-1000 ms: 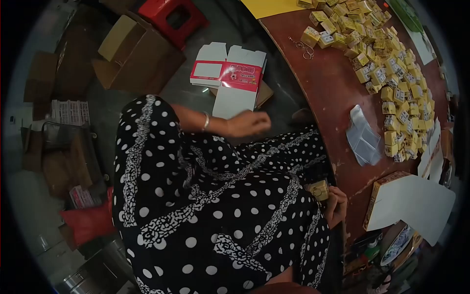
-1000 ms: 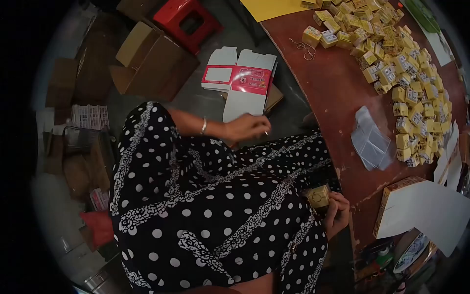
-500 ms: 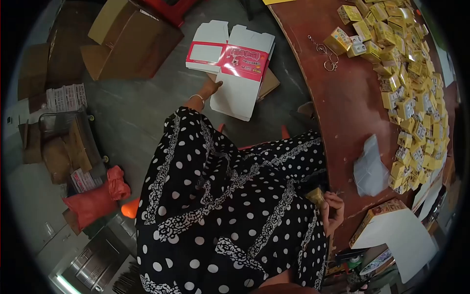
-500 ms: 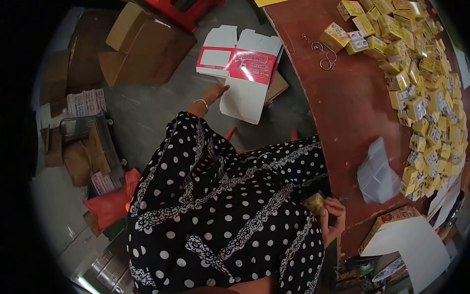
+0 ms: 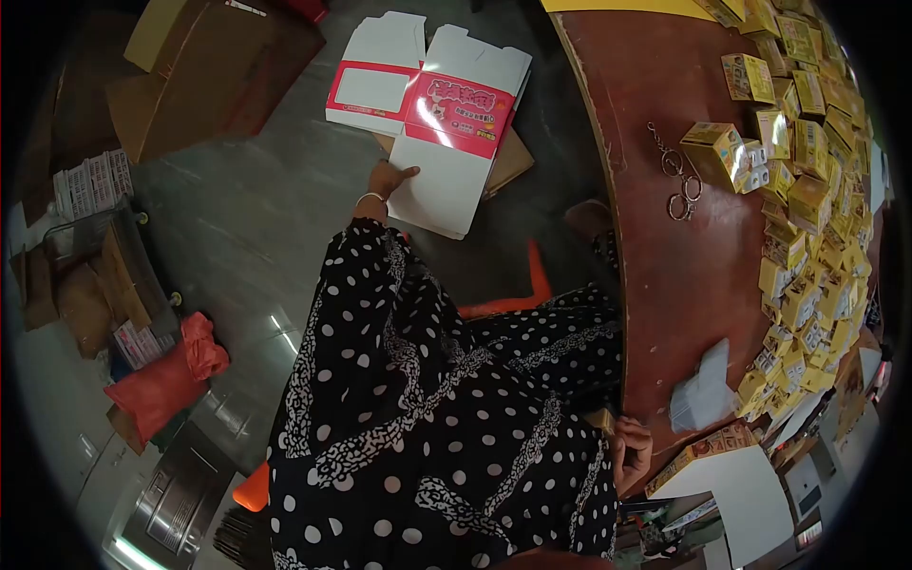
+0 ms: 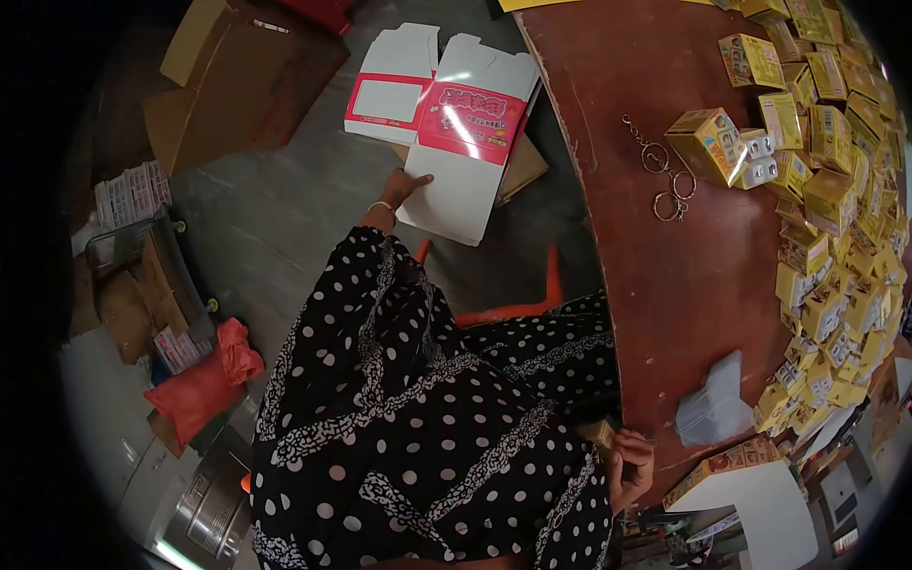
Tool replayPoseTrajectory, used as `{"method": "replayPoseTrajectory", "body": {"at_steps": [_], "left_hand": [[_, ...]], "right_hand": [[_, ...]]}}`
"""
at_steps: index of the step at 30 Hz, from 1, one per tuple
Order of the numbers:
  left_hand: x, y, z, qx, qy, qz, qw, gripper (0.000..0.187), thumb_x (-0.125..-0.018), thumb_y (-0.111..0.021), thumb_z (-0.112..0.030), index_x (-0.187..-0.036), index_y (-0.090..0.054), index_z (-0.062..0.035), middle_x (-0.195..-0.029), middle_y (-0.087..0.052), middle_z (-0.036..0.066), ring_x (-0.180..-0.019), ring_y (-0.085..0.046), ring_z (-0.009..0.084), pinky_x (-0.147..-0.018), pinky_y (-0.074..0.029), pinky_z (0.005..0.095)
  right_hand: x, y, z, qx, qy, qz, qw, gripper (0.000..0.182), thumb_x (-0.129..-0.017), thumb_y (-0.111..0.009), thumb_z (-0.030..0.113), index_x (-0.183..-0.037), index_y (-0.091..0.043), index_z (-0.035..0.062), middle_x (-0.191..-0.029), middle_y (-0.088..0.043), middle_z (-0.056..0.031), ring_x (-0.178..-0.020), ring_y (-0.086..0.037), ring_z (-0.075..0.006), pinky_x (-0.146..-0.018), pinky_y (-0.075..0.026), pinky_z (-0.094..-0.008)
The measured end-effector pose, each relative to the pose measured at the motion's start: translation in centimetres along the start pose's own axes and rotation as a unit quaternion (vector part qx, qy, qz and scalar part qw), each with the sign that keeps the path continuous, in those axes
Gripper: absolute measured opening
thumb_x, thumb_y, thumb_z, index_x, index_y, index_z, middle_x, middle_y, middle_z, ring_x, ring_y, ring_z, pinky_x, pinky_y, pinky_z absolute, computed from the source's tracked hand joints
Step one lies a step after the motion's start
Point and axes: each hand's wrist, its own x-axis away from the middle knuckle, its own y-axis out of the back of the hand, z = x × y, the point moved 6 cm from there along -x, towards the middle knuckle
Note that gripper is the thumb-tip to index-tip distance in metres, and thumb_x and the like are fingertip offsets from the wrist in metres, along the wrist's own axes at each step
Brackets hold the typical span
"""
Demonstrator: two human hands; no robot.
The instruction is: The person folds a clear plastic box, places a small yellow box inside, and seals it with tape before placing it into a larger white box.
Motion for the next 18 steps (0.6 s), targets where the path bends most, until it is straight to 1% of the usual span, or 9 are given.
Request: {"method": "replayPoseTrajectory", "body": {"at_steps": [1, 3, 4, 6, 10, 12, 15, 16, 18], "left_hand": [[-0.6, 0.3, 0.2, 0.001, 0.002, 0.002, 1.000, 0.100, -0.074, -0.088, -0.049, -0.137, -0.048, 0.0172, -0.128, -0.065, 0.028, -0.121, -0.063, 0.0350, -0.104, -0.048, 0.0402], [-1.2, -0.3, 1.2, 0.092, 0.013, 0.143, 0.985, 0.094, -0.075, -0.088, -0.046, -0.138, -0.050, 0.0131, -0.128, -0.065, 0.025, -0.113, -0.066, 0.0334, -0.096, -0.054, 0.0435], [0.3, 0.5, 0.2, 0.094, 0.015, 0.140, 0.985, 0.094, -0.075, -0.088, -0.046, -0.138, -0.050, 0.0131, -0.128, -0.065, 0.025, -0.113, -0.066, 0.0334, -0.096, -0.054, 0.0435], [3.2, 0.9, -1.9, 0.183, 0.039, 0.220, 0.957, 0.084, -0.078, -0.087, -0.043, -0.137, -0.055, 0.0079, -0.129, -0.066, 0.021, -0.113, -0.066, 0.0317, -0.098, -0.052, 0.0451], [3.2, -0.6, -3.0, 0.225, 0.008, 0.250, 0.942, 0.076, -0.082, -0.084, -0.040, -0.139, -0.056, 0.0029, -0.129, -0.066, 0.019, -0.116, -0.065, 0.0315, -0.100, -0.049, 0.0460], [4.1, -1.2, -4.2, 0.273, -0.009, 0.234, 0.933, 0.068, -0.084, -0.084, -0.032, -0.138, -0.057, 0.0001, -0.124, -0.069, 0.016, -0.109, -0.067, 0.0302, -0.094, -0.055, 0.0426], [4.4, -3.7, -6.3, 0.340, -0.033, 0.253, 0.905, 0.062, -0.085, -0.082, -0.026, -0.135, -0.058, 0.0015, -0.121, -0.070, 0.013, -0.102, -0.071, 0.0293, -0.085, -0.060, 0.0416], [5.1, -3.8, -7.6, 0.342, -0.040, 0.250, 0.905, 0.062, -0.085, -0.082, -0.026, -0.135, -0.058, 0.0015, -0.121, -0.070, 0.013, -0.102, -0.071, 0.0293, -0.085, -0.060, 0.0416], [6.7, -2.9, -11.0, 0.367, -0.111, 0.254, 0.888, 0.057, -0.086, -0.082, -0.025, -0.131, -0.060, 0.0027, -0.119, -0.071, 0.013, -0.096, -0.072, 0.0278, -0.079, -0.063, 0.0411]], "right_hand": [[0.0, 0.2, -0.2, -0.007, -0.001, -0.005, 1.000, 0.006, -0.093, -0.067, 0.001, -0.098, -0.064, -0.0017, -0.106, -0.067, -0.0150, -0.112, -0.060, -0.0292, -0.104, -0.043, -0.0439], [-0.2, 0.2, -0.1, -0.015, -0.001, -0.007, 1.000, 0.006, -0.093, -0.067, 0.001, -0.098, -0.064, -0.0017, -0.106, -0.067, -0.0149, -0.111, -0.060, -0.0291, -0.104, -0.043, -0.0440], [-0.3, 0.1, 0.0, -0.016, 0.000, -0.008, 1.000, 0.006, -0.093, -0.067, 0.001, -0.098, -0.064, -0.0016, -0.106, -0.066, -0.0148, -0.111, -0.060, -0.0289, -0.104, -0.043, -0.0439], [-0.6, -0.1, 0.2, -0.020, 0.003, -0.005, 1.000, 0.006, -0.094, -0.066, 0.001, -0.098, -0.063, -0.0016, -0.106, -0.066, -0.0148, -0.111, -0.060, -0.0288, -0.105, -0.043, -0.0439], [-0.8, -0.2, 0.1, -0.021, 0.004, -0.002, 1.000, 0.006, -0.095, -0.066, 0.002, -0.097, -0.063, -0.0012, -0.107, -0.066, -0.0151, -0.110, -0.060, -0.0271, -0.105, -0.043, -0.0432], [-0.7, -0.2, 0.2, -0.025, 0.003, -0.002, 1.000, 0.005, -0.095, -0.066, 0.003, -0.097, -0.063, -0.0011, -0.107, -0.066, -0.0152, -0.110, -0.060, -0.0263, -0.105, -0.043, -0.0430], [-0.8, -0.1, 0.4, -0.024, -0.006, -0.004, 1.000, 0.005, -0.096, -0.066, 0.002, -0.095, -0.062, -0.0008, -0.105, -0.066, -0.0146, -0.109, -0.061, -0.0248, -0.105, -0.043, -0.0425], [-0.8, -0.1, 0.2, -0.025, -0.013, -0.014, 0.999, 0.006, -0.096, -0.066, 0.002, -0.095, -0.062, -0.0008, -0.105, -0.066, -0.0142, -0.109, -0.061, -0.0243, -0.104, -0.043, -0.0417], [-1.1, -0.3, 0.4, -0.031, -0.011, -0.024, 0.999, 0.006, -0.096, -0.067, 0.002, -0.094, -0.062, -0.0008, -0.104, -0.066, -0.0138, -0.109, -0.061, -0.0239, -0.104, -0.043, -0.0408]]}}
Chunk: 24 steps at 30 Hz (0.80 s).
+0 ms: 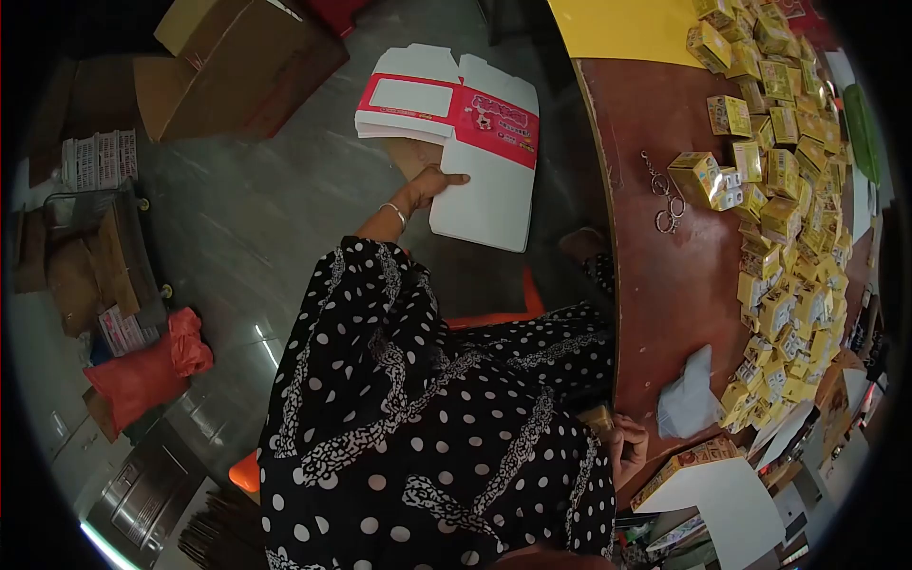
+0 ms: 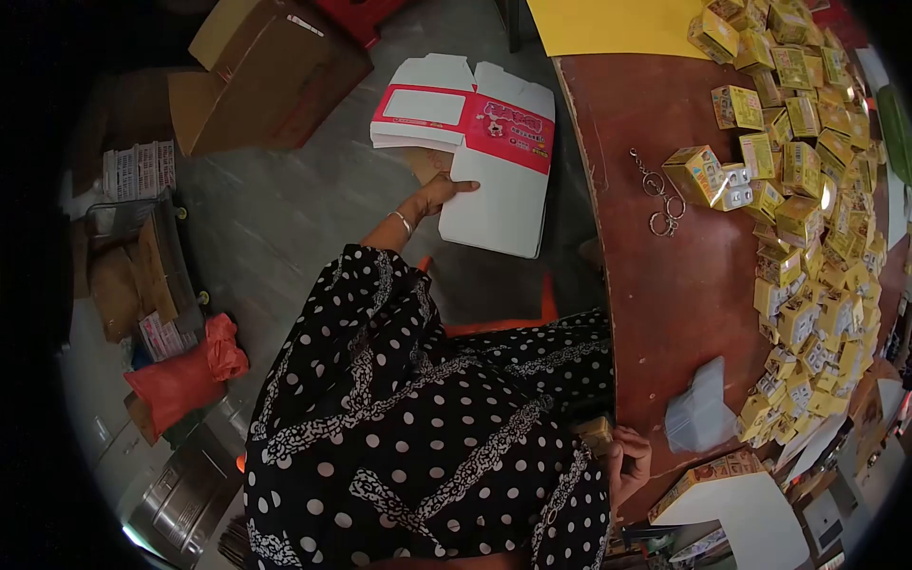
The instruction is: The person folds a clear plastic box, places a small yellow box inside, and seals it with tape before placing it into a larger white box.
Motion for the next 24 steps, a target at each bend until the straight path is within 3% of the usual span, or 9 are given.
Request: {"method": "replayPoseTrajectory", "body": {"at_steps": [3, 6, 8, 10, 14, 16, 24], "left_hand": [[1.8, -1.3, -5.6, -0.045, 0.020, -0.048, 0.998, 0.051, -0.086, -0.081, -0.019, -0.125, -0.063, 0.0080, -0.112, -0.073, 0.014, -0.098, -0.073, 0.0283, -0.087, -0.060, 0.0429], [5.0, -2.9, -11.1, -0.093, 0.039, -0.052, 0.994, 0.049, -0.087, -0.080, -0.020, -0.125, -0.064, 0.0060, -0.110, -0.073, 0.015, -0.094, -0.073, 0.0277, -0.080, -0.061, 0.0406], [6.4, -3.0, -14.8, -0.134, -0.028, -0.081, 0.987, 0.050, -0.087, -0.079, -0.020, -0.124, -0.063, 0.0100, -0.110, -0.073, 0.018, -0.094, -0.073, 0.0286, -0.082, -0.060, 0.0397], [0.3, 1.2, -12.2, -0.042, -0.039, 0.019, 0.998, 0.050, -0.088, -0.079, -0.020, -0.122, -0.064, 0.0127, -0.112, -0.072, 0.021, -0.094, -0.073, 0.0283, -0.085, -0.059, 0.0401], [7.4, 0.0, -19.8, -0.009, -0.090, -0.009, 0.996, 0.049, -0.090, -0.077, -0.020, -0.124, -0.061, 0.0130, -0.115, -0.071, 0.021, -0.096, -0.072, 0.0291, -0.087, -0.059, 0.0411], [9.0, 0.3, -22.1, 0.164, -0.073, 0.046, 0.983, 0.050, -0.094, -0.073, -0.021, -0.128, -0.058, 0.0120, -0.117, -0.070, 0.021, -0.099, -0.071, 0.0307, -0.090, -0.058, 0.0421], [20.8, 5.0, -33.8, 0.182, -0.261, -0.010, 0.948, 0.046, -0.095, -0.070, -0.017, -0.130, -0.056, 0.0093, -0.121, -0.068, 0.020, -0.104, -0.070, 0.0309, -0.094, -0.059, 0.0414]], "right_hand": [[0.0, -0.3, 0.3, -0.063, 0.007, 0.014, 0.998, 0.007, -0.096, -0.067, 0.003, -0.093, -0.062, -0.0006, -0.105, -0.067, -0.0137, -0.107, -0.061, -0.0229, -0.102, -0.044, -0.0386], [-0.1, 0.3, -0.5, -0.020, -0.005, 0.009, 1.000, 0.005, -0.096, -0.066, 0.001, -0.094, -0.062, -0.0012, -0.107, -0.068, -0.0142, -0.104, -0.061, -0.0202, -0.098, -0.045, -0.0347], [0.0, -0.3, -0.1, -0.075, -0.012, -0.003, 0.997, 0.006, -0.095, -0.067, 0.001, -0.092, -0.062, -0.0020, -0.105, -0.069, -0.0144, -0.100, -0.062, -0.0175, -0.094, -0.047, -0.0316], [-0.3, -0.5, 0.7, -0.028, -0.041, -0.020, 0.999, 0.008, -0.095, -0.069, 0.002, -0.091, -0.063, -0.0019, -0.103, -0.070, -0.0144, -0.098, -0.063, -0.0159, -0.092, -0.048, -0.0301], [-0.4, -1.1, 1.2, -0.060, -0.043, -0.026, 0.997, 0.012, -0.095, -0.070, 0.004, -0.089, -0.061, -0.0015, -0.097, -0.071, -0.0120, -0.087, -0.063, -0.0122, -0.084, -0.049, -0.0273], [-0.4, -1.1, 0.6, -0.072, -0.023, -0.031, 0.997, 0.012, -0.095, -0.069, 0.003, -0.088, -0.060, -0.0011, -0.095, -0.071, -0.0116, -0.085, -0.063, -0.0118, -0.082, -0.050, -0.0269], [-0.5, -1.1, -0.7, -0.066, 0.013, -0.022, 0.998, 0.013, -0.095, -0.070, 0.002, -0.087, -0.060, -0.0004, -0.092, -0.071, -0.0102, -0.081, -0.063, -0.0108, -0.078, -0.051, -0.0260]]}}
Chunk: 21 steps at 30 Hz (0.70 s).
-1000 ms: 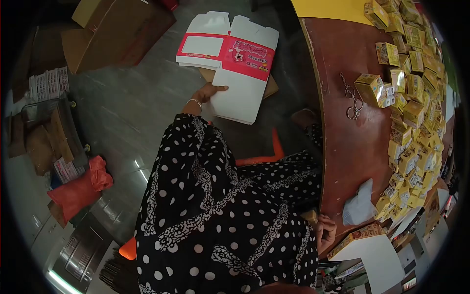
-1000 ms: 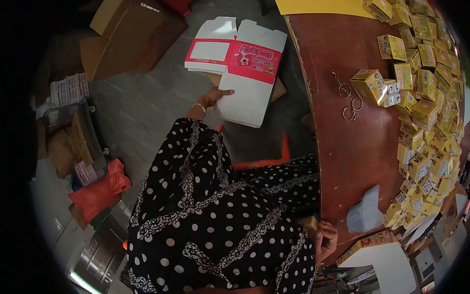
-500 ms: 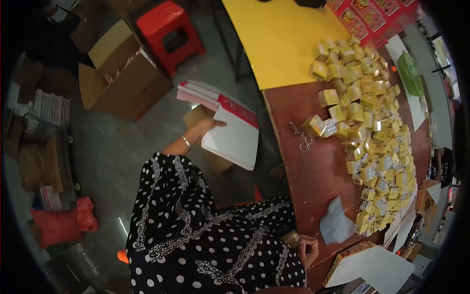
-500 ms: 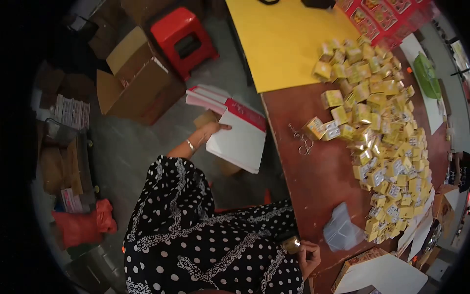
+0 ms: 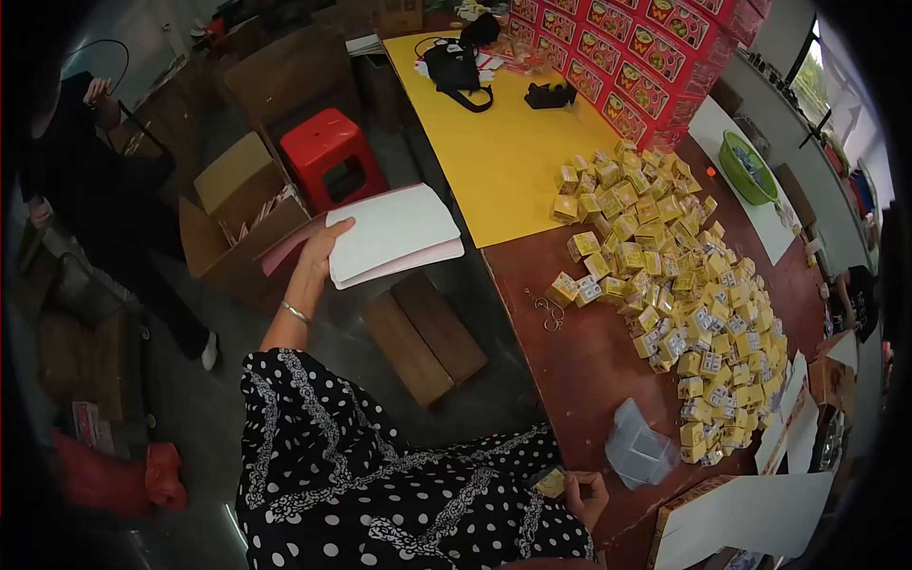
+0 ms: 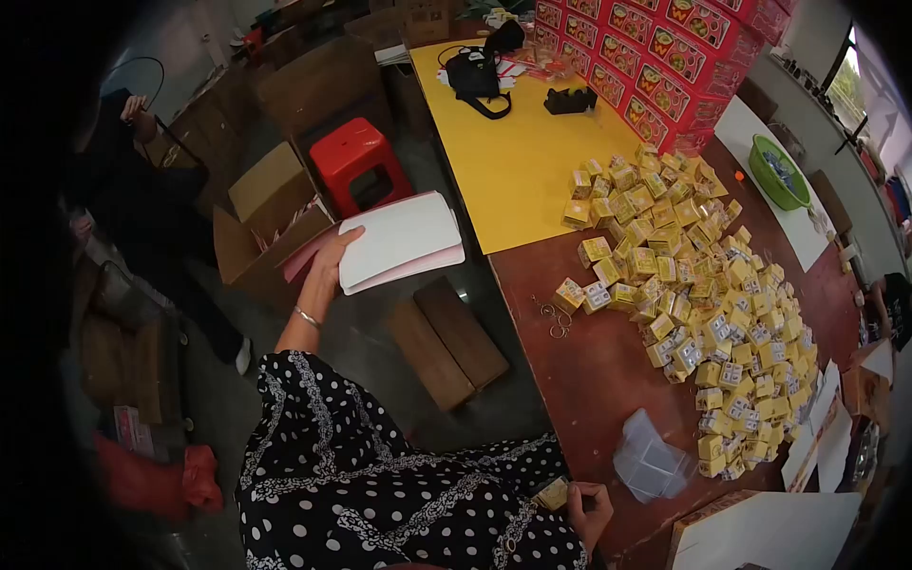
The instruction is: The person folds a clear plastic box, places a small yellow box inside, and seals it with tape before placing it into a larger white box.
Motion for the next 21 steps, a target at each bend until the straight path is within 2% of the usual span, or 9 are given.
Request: {"method": "replayPoseTrajectory", "body": {"at_steps": [2, 5, 6, 9, 11, 13, 15, 16, 21], "left_hand": [[0.9, -0.2, -4.1, -0.034, -0.052, -0.002, 0.998, 0.042, -0.094, -0.071, -0.015, -0.127, -0.059, 0.0096, -0.116, -0.070, 0.019, -0.100, -0.071, 0.0286, -0.089, -0.060, 0.0400], [4.8, -4.5, -10.3, -0.144, -0.142, -0.055, 0.978, 0.041, -0.093, -0.073, -0.015, -0.123, -0.062, 0.0101, -0.111, -0.071, 0.018, -0.092, -0.072, 0.0253, -0.083, -0.061, 0.0378], [5.8, -6.2, -11.6, -0.144, -0.143, -0.056, 0.978, 0.041, -0.093, -0.073, -0.015, -0.123, -0.062, 0.0101, -0.111, -0.071, 0.018, -0.092, -0.072, 0.0253, -0.083, -0.061, 0.0378], [6.4, -10.8, -15.0, -0.232, -0.252, -0.027, 0.939, 0.040, -0.092, -0.074, -0.018, -0.119, -0.064, 0.0100, -0.105, -0.072, 0.014, -0.085, -0.071, 0.0203, -0.076, -0.060, 0.0340], [5.7, -13.2, -15.9, -0.252, -0.268, -0.020, 0.930, 0.039, -0.092, -0.074, -0.018, -0.118, -0.065, 0.0100, -0.103, -0.072, 0.013, -0.083, -0.071, 0.0195, -0.076, -0.059, 0.0337], [4.3, -16.1, -15.9, -0.268, -0.281, -0.008, 0.921, 0.039, -0.092, -0.075, -0.018, -0.116, -0.065, 0.0099, -0.100, -0.073, 0.012, -0.082, -0.071, 0.0188, -0.076, -0.059, 0.0335], [2.6, -19.6, -15.0, -0.241, -0.302, 0.060, 0.921, 0.039, -0.091, -0.076, -0.019, -0.115, -0.066, 0.0101, -0.099, -0.073, 0.012, -0.082, -0.071, 0.0186, -0.077, -0.059, 0.0328], [0.5, -20.3, -14.2, -0.237, -0.298, 0.061, 0.923, 0.039, -0.091, -0.076, -0.019, -0.115, -0.066, 0.0101, -0.099, -0.073, 0.012, -0.082, -0.071, 0.0186, -0.077, -0.059, 0.0328], [-9.4, -22.7, -5.5, -0.196, -0.200, 0.131, 0.951, 0.045, -0.089, -0.078, -0.017, -0.122, -0.064, 0.0109, -0.110, -0.072, 0.018, -0.090, -0.073, 0.0254, -0.081, -0.061, 0.0367]], "right_hand": [[0.1, -0.2, 0.4, 0.010, -0.003, 0.000, 1.000, 0.014, -0.094, -0.070, 0.002, -0.087, -0.059, -0.0001, -0.091, -0.071, -0.0099, -0.082, -0.063, -0.0107, -0.079, -0.051, -0.0264], [0.1, -0.4, 0.0, -0.027, -0.014, 0.001, 1.000, 0.014, -0.094, -0.071, 0.001, -0.086, -0.059, 0.0000, -0.091, -0.071, -0.0095, -0.082, -0.063, -0.0105, -0.079, -0.051, -0.0266], [0.1, -0.4, -0.1, -0.027, -0.013, 0.003, 1.000, 0.014, -0.094, -0.071, 0.001, -0.086, -0.059, 0.0000, -0.091, -0.071, -0.0095, -0.082, -0.063, -0.0105, -0.079, -0.051, -0.0266], [0.1, -0.6, 0.1, 0.011, 0.015, 0.001, 1.000, 0.015, -0.094, -0.071, 0.001, -0.085, -0.058, 0.0000, -0.090, -0.071, -0.0097, -0.081, -0.063, -0.0104, -0.078, -0.051, -0.0269], [0.2, -0.7, 0.1, -0.018, -0.023, -0.007, 1.000, 0.015, -0.093, -0.071, 0.002, -0.085, -0.059, -0.0001, -0.089, -0.071, -0.0100, -0.081, -0.063, -0.0105, -0.077, -0.051, -0.0275], [0.3, -0.6, 0.0, 0.001, -0.021, -0.011, 1.000, 0.014, -0.093, -0.072, 0.002, -0.086, -0.060, 0.0000, -0.090, -0.072, -0.0105, -0.081, -0.063, -0.0105, -0.077, -0.051, -0.0276], [0.5, -0.4, 0.0, 0.025, -0.022, -0.014, 0.999, 0.014, -0.093, -0.072, 0.002, -0.086, -0.060, 0.0000, -0.090, -0.072, -0.0109, -0.081, -0.063, -0.0106, -0.077, -0.051, -0.0277], [0.6, -0.4, -0.1, 0.021, -0.032, -0.020, 0.999, 0.014, -0.093, -0.072, 0.003, -0.086, -0.061, 0.0000, -0.090, -0.072, -0.0113, -0.081, -0.064, -0.0106, -0.077, -0.052, -0.0278], [0.7, -0.5, 0.3, 0.034, -0.055, -0.037, 0.997, 0.013, -0.094, -0.072, 0.004, -0.088, -0.062, -0.0002, -0.091, -0.072, -0.0119, -0.082, -0.064, -0.0106, -0.077, -0.052, -0.0271]]}}
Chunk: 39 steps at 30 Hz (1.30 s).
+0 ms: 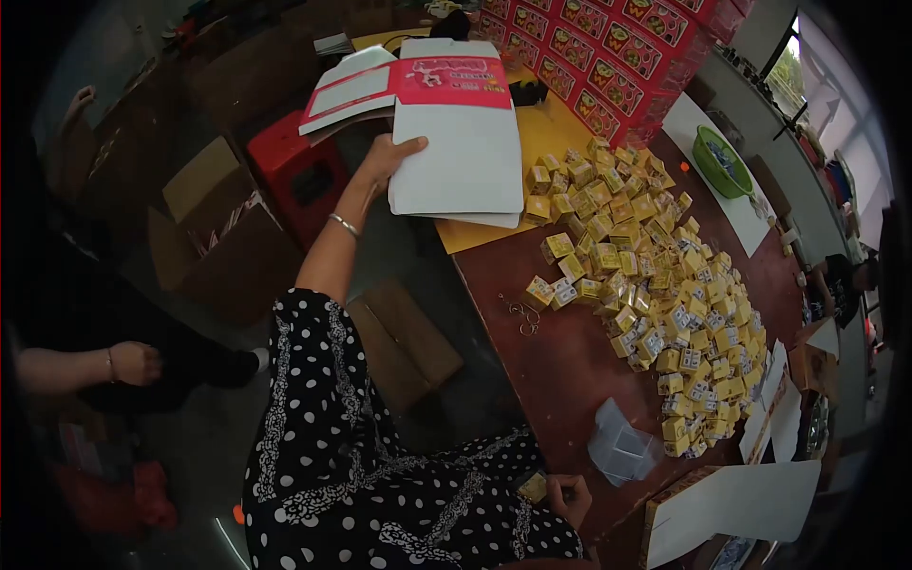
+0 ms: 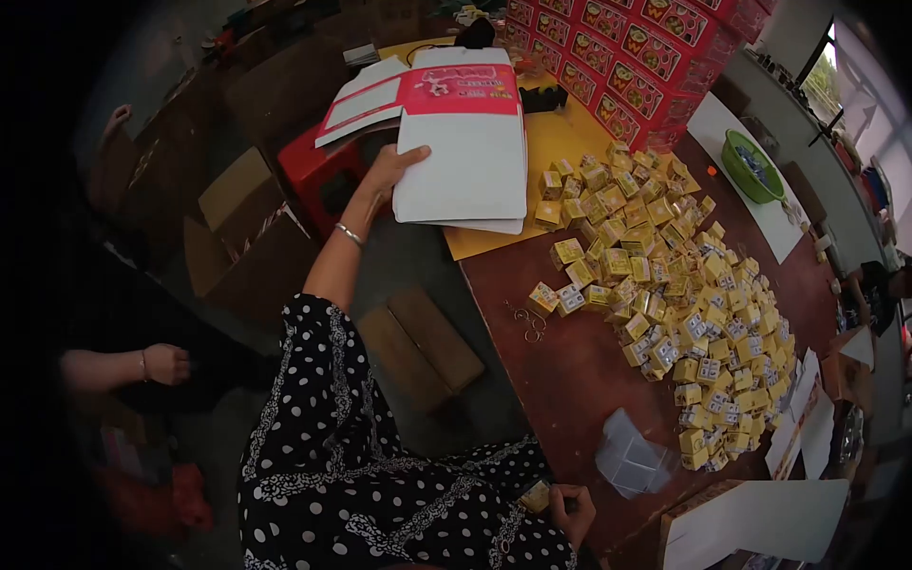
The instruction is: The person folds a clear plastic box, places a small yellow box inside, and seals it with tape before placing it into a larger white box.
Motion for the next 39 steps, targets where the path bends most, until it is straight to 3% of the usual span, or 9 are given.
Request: {"method": "replayPoseTrajectory", "body": {"at_steps": [12, 16, 23, 25, 26, 27, 31, 34, 39], "left_hand": [[-13.2, 0.9, 15.9, -0.221, 0.187, 0.103, 0.952, 0.047, -0.094, -0.072, -0.024, -0.130, -0.061, 0.0034, -0.123, -0.070, 0.016, -0.110, -0.068, 0.0243, -0.091, -0.057, 0.0400], [-4.9, 5.2, 24.9, -0.388, 0.315, 0.182, 0.847, 0.040, -0.091, -0.072, -0.024, -0.122, -0.065, 0.0010, -0.113, -0.072, 0.015, -0.101, -0.069, 0.0247, -0.084, -0.057, 0.0415], [14.4, -0.6, 16.4, -0.635, 0.386, 0.313, 0.592, 0.029, -0.087, -0.072, -0.024, -0.107, -0.074, -0.0031, -0.096, -0.075, 0.014, -0.084, -0.071, 0.0255, -0.071, -0.058, 0.0441], [21.3, 3.3, 30.2, -0.639, 0.252, 0.453, 0.568, 0.018, -0.084, -0.065, -0.018, -0.085, -0.075, -0.0034, -0.088, -0.076, 0.011, -0.077, -0.073, 0.0244, -0.067, -0.056, 0.0422], [25.1, 0.5, 26.9, -0.624, 0.444, 0.397, 0.505, 0.018, -0.083, -0.064, -0.017, -0.087, -0.077, -0.0040, -0.089, -0.076, 0.012, -0.077, -0.074, 0.0259, -0.068, -0.057, 0.0417], [28.1, 4.0, 38.7, -0.658, 0.267, 0.503, 0.493, 0.043, -0.085, -0.060, -0.025, -0.120, -0.066, 0.0000, -0.095, -0.075, 0.012, -0.085, -0.072, 0.0265, -0.084, -0.056, 0.0419], [39.2, -5.5, 31.3, -0.562, 0.439, 0.612, 0.341, 0.031, -0.087, -0.058, -0.025, -0.099, -0.078, -0.0033, -0.097, -0.077, 0.008, -0.085, -0.072, 0.0246, -0.075, -0.055, 0.0440], [44.7, -9.1, 32.1, -0.531, 0.420, 0.628, 0.384, 0.026, -0.086, -0.061, -0.021, -0.094, -0.079, -0.0029, -0.092, -0.077, 0.010, -0.085, -0.073, 0.0247, -0.074, -0.056, 0.0450], [47.2, -12.3, 30.6, -0.580, 0.225, 0.737, 0.265, 0.037, -0.086, -0.073, -0.025, -0.122, -0.073, -0.0139, -0.122, -0.073, 0.005, -0.114, -0.067, 0.0283, -0.083, -0.056, 0.0482]], "right_hand": [[-0.3, 0.0, 0.6, -0.033, 0.015, 0.027, 0.999, 0.011, -0.097, -0.068, 0.005, -0.088, -0.062, 0.0012, -0.094, -0.071, -0.0071, -0.080, -0.059, -0.0080, -0.077, -0.048, -0.0250], [-0.5, 0.3, 0.4, -0.019, 0.001, 0.068, 0.997, 0.010, -0.099, -0.065, 0.005, -0.091, -0.061, 0.0010, -0.102, -0.069, -0.0084, -0.087, -0.059, -0.0087, -0.083, -0.047, -0.0245], [-0.5, 1.1, -0.3, -0.005, 0.022, 0.092, 0.996, 0.004, -0.099, -0.064, 0.003, -0.098, -0.063, -0.0009, -0.109, -0.067, -0.0095, -0.099, -0.060, -0.0117, -0.091, -0.045, -0.0252], [-0.6, 1.1, -0.1, 0.012, 0.029, 0.101, 0.994, 0.004, -0.099, -0.065, 0.003, -0.099, -0.064, -0.0011, -0.109, -0.067, -0.0096, -0.100, -0.060, -0.0119, -0.092, -0.045, -0.0255], [-0.6, 1.2, -0.1, 0.000, 0.030, 0.102, 0.994, 0.004, -0.098, -0.065, 0.003, -0.098, -0.064, -0.0013, -0.109, -0.067, -0.0098, -0.101, -0.060, -0.0124, -0.092, -0.045, -0.0261], [-0.5, 1.3, -0.3, -0.011, 0.030, 0.101, 0.994, 0.005, -0.098, -0.066, 0.003, -0.097, -0.064, -0.0014, -0.109, -0.067, -0.0100, -0.101, -0.060, -0.0129, -0.093, -0.045, -0.0268], [0.2, 1.8, -0.5, -0.023, 0.048, 0.081, 0.995, 0.005, -0.097, -0.067, 0.002, -0.095, -0.064, -0.0017, -0.108, -0.068, -0.0105, -0.102, -0.061, -0.0141, -0.095, -0.045, -0.0281], [0.5, 2.9, -1.5, -0.019, 0.050, 0.074, 0.996, 0.006, -0.096, -0.067, 0.002, -0.093, -0.064, -0.0019, -0.107, -0.068, -0.0112, -0.103, -0.061, -0.0159, -0.097, -0.044, -0.0301], [1.6, 3.7, -1.1, -0.007, 0.085, 0.061, 0.995, 0.006, -0.095, -0.068, 0.001, -0.093, -0.064, -0.0023, -0.108, -0.068, -0.0120, -0.105, -0.061, -0.0182, -0.099, -0.044, -0.0333]]}}
